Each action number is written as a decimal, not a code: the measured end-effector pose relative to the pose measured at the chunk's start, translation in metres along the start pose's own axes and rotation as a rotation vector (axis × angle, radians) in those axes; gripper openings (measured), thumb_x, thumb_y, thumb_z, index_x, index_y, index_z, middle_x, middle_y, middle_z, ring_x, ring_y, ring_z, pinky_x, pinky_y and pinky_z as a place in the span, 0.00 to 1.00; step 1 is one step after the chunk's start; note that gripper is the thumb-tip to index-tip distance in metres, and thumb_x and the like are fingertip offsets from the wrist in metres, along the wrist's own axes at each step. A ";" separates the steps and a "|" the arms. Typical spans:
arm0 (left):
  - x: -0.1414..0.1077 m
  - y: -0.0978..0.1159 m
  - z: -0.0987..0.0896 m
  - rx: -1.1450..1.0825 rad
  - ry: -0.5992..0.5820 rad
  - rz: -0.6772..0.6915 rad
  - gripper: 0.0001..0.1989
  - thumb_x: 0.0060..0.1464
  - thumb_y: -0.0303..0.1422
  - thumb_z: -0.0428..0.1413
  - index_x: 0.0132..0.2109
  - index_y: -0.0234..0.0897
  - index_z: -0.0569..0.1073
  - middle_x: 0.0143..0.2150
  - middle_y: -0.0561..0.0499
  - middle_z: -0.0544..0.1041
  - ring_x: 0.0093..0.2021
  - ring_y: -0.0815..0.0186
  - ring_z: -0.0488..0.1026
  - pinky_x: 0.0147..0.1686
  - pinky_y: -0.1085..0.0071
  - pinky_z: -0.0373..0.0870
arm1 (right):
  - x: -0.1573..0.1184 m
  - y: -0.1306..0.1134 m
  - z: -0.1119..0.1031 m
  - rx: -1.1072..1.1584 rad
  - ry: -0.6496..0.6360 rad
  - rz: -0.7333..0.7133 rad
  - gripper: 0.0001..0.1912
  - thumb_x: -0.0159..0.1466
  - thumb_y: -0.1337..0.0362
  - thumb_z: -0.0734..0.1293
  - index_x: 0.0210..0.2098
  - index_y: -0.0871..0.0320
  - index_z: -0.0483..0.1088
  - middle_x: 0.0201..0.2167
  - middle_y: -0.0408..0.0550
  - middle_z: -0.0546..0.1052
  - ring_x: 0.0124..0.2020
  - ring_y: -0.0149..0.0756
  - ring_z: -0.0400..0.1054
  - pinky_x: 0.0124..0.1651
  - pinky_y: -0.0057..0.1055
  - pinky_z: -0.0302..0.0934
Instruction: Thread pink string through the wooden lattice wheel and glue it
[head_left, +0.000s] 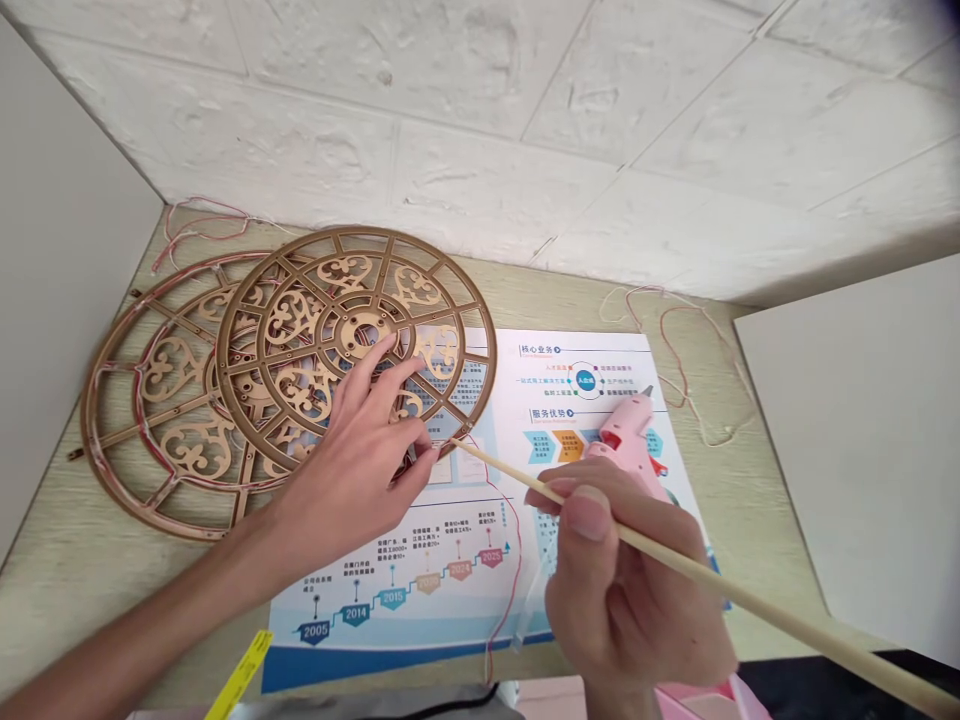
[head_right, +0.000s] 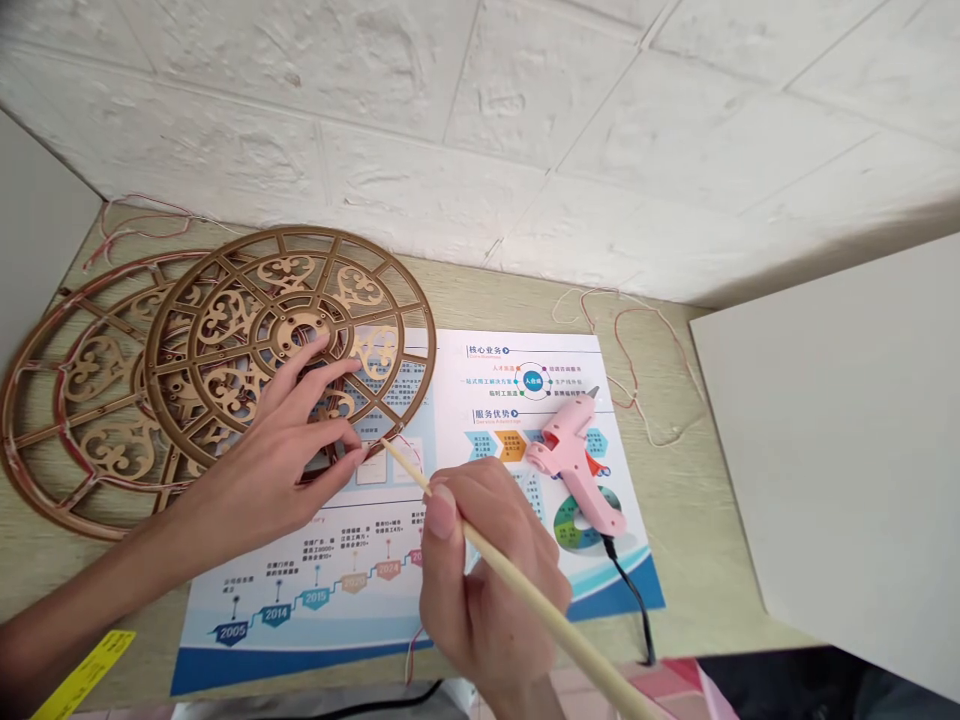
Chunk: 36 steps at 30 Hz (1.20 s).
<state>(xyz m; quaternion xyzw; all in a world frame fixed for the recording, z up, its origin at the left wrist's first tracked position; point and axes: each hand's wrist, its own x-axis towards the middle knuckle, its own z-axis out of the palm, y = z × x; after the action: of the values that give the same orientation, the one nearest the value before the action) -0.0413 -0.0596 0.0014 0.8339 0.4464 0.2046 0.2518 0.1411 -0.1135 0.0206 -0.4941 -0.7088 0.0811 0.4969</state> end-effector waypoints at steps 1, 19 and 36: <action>0.000 0.000 0.000 -0.001 0.003 -0.001 0.14 0.64 0.30 0.49 0.31 0.36 0.75 0.68 0.44 0.60 0.74 0.46 0.41 0.68 0.39 0.54 | 0.001 0.000 0.000 0.014 0.016 -0.013 0.12 0.66 0.80 0.61 0.43 0.59 0.67 0.27 0.45 0.73 0.27 0.35 0.68 0.27 0.34 0.63; 0.001 0.000 0.000 0.018 -0.001 0.006 0.15 0.65 0.31 0.48 0.31 0.36 0.75 0.68 0.43 0.59 0.74 0.47 0.40 0.67 0.38 0.55 | 0.003 -0.003 -0.002 0.045 0.039 -0.034 0.07 0.68 0.74 0.61 0.41 0.61 0.69 0.25 0.46 0.73 0.26 0.36 0.69 0.26 0.35 0.63; 0.003 0.001 -0.002 0.040 -0.047 0.011 0.16 0.65 0.31 0.48 0.31 0.35 0.74 0.67 0.39 0.59 0.74 0.46 0.40 0.67 0.38 0.54 | 0.002 0.000 0.004 0.082 0.045 -0.068 0.09 0.66 0.78 0.60 0.42 0.63 0.69 0.27 0.48 0.73 0.28 0.35 0.68 0.28 0.35 0.63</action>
<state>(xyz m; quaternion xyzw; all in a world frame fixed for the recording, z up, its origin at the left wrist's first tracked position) -0.0409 -0.0571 0.0041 0.8458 0.4398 0.1774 0.2444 0.1378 -0.1101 0.0203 -0.4504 -0.7100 0.0821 0.5351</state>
